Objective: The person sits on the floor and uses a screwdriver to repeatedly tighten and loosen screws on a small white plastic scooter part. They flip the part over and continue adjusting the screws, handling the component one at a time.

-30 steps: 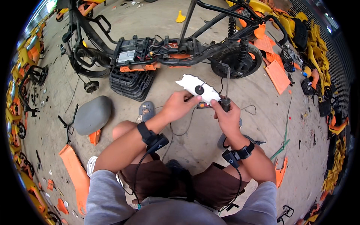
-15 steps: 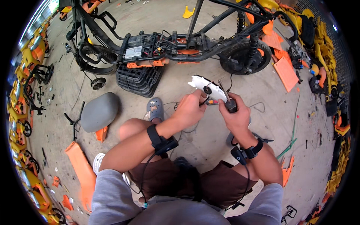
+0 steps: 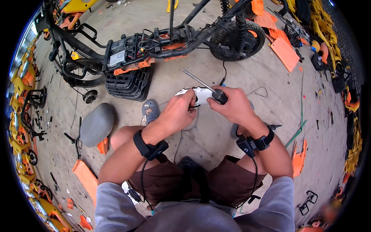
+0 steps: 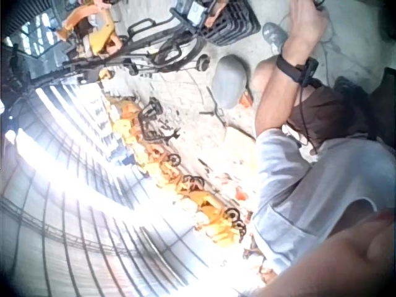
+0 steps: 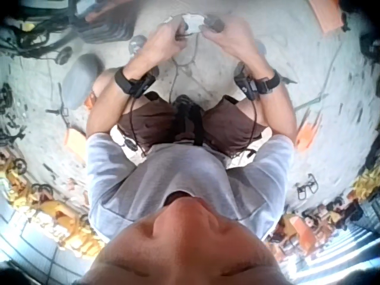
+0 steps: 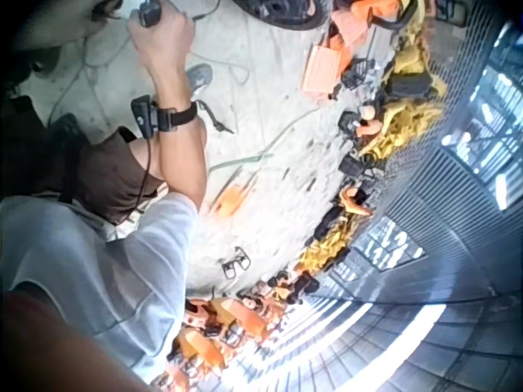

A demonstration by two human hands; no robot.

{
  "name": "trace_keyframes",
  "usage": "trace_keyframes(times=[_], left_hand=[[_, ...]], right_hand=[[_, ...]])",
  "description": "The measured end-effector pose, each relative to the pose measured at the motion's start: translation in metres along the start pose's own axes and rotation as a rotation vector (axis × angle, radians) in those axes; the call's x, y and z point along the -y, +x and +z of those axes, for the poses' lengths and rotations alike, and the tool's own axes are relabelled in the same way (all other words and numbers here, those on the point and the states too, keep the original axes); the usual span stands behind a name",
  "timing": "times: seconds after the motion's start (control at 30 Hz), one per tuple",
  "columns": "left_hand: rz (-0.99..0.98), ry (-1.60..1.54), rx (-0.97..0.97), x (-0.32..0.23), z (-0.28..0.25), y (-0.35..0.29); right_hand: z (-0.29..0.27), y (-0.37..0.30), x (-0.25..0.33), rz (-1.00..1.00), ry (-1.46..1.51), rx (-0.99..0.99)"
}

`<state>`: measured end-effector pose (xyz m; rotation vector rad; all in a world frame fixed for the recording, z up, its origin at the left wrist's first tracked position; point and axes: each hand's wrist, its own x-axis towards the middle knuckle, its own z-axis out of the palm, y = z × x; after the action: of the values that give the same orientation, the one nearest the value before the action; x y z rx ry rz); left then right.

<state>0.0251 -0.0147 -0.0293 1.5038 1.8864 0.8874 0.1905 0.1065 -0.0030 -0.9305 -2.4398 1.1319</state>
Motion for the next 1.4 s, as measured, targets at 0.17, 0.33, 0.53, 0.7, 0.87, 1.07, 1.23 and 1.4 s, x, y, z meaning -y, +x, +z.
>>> trace_keyframes(times=[0.17,0.33,0.53,0.7,0.87,1.07,1.23,1.4], left_hand=[[0.038,0.036,-0.001,-0.002,-0.004,0.001],[0.155,0.039,-0.059,-0.001,-0.001,0.005],[0.374,0.127,-0.169,0.002,0.0,0.007],[0.51,0.174,-0.254,0.0,-0.01,0.007],[0.212,0.021,-0.264,-0.004,-0.016,0.002],[-0.026,-0.308,-0.202,-0.003,-0.021,-0.002],[0.054,-0.53,-0.136,0.005,-0.025,0.0],[-0.061,-0.549,-0.189,-0.007,-0.039,-0.004]], right_hand=[[-0.013,0.002,-0.007,0.143,0.12,0.138],[-0.029,0.008,-0.016,0.233,0.264,0.233],[-0.043,0.01,-0.023,0.27,0.355,0.276],[-0.048,0.005,-0.022,0.293,0.457,0.281],[-0.055,0.001,-0.034,0.349,0.698,0.265],[-0.053,-0.006,-0.033,0.411,0.9,0.226],[-0.051,-0.008,-0.036,0.392,1.029,0.19],[-0.053,-0.012,-0.028,0.413,1.075,0.138]])
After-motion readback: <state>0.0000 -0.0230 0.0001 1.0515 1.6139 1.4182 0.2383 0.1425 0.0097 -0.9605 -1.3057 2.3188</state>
